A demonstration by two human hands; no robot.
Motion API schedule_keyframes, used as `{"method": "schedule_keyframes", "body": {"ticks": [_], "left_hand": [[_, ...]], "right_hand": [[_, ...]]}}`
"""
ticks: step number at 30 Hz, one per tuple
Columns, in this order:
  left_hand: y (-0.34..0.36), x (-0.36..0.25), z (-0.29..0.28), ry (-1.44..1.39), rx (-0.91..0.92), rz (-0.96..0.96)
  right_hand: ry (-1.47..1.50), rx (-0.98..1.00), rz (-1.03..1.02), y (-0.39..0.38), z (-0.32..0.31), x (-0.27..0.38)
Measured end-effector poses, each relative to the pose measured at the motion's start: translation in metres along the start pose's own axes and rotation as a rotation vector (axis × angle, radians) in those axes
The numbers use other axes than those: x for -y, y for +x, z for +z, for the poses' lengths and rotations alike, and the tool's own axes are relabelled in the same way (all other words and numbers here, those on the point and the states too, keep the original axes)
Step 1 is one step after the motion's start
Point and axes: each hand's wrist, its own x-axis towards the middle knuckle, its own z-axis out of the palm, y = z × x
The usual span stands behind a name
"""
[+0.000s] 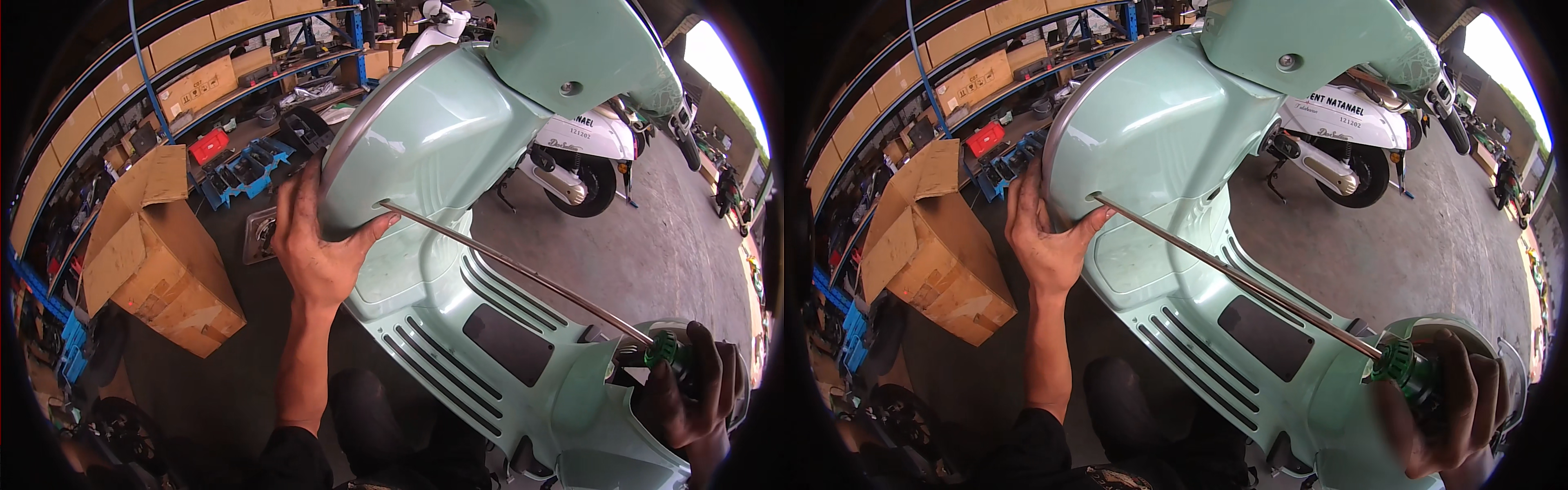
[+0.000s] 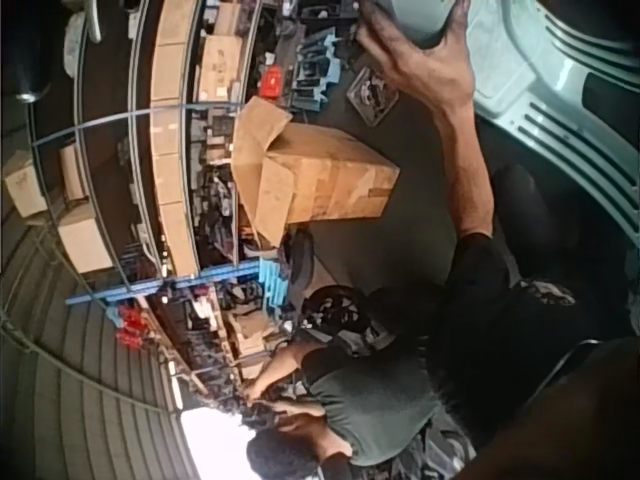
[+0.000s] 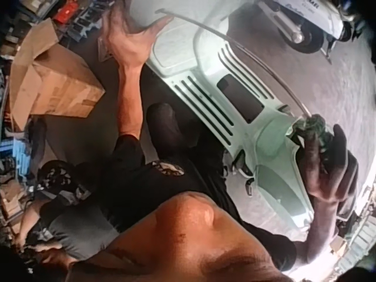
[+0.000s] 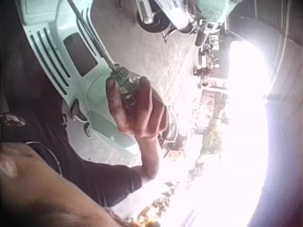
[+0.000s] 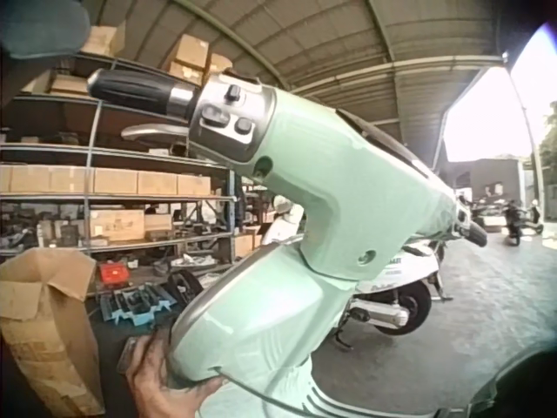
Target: The person disassembles parts of a light green scooter by hand and with a screwdriver. They remove screws from the front panel, place them into a metal tray, lift and detach the front body panel, and then proceed to remove additional screws from the floorboard and steering column areas.
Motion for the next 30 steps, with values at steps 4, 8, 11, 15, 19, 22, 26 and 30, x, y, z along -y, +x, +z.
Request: {"method": "schedule_keyframes", "body": {"ticks": [4,8,11,15,19,22,26,30], "left_hand": [[-0.007,0.0,0.006,-0.017,0.001,0.002],[-0.004,0.0,0.005,-0.02,-0.017,0.018],[-0.004,0.002,0.0,-0.02,0.021,-0.001],[-0.02,-0.003,-0.01,0.041,-0.021,-0.156],[-0.144,-0.027,-0.005,-1.209,-0.573,-1.35],[-0.268,-0.044,0.017,-1.232,-0.526,-2.297],[-0.345,-0.108,0.049,-1.042,-0.289,-2.578],[-0.342,-0.107,0.031,-1.062,0.059,-2.516]], "right_hand": [[-0.241,0.055,-0.096,0.007,0.004,-0.004],[0.711,0.153,0.341,0.018,0.007,0.001],[0.959,0.197,0.529,0.015,0.017,0.002],[0.824,0.207,0.554,0.027,-0.017,-0.002],[0.751,0.074,0.532,-0.029,-0.012,-0.001],[0.742,0.165,0.643,-0.058,-0.027,0.01],[0.649,0.53,0.654,-0.065,-0.029,0.017],[0.663,0.54,0.664,-0.083,-0.031,0.018]]}}
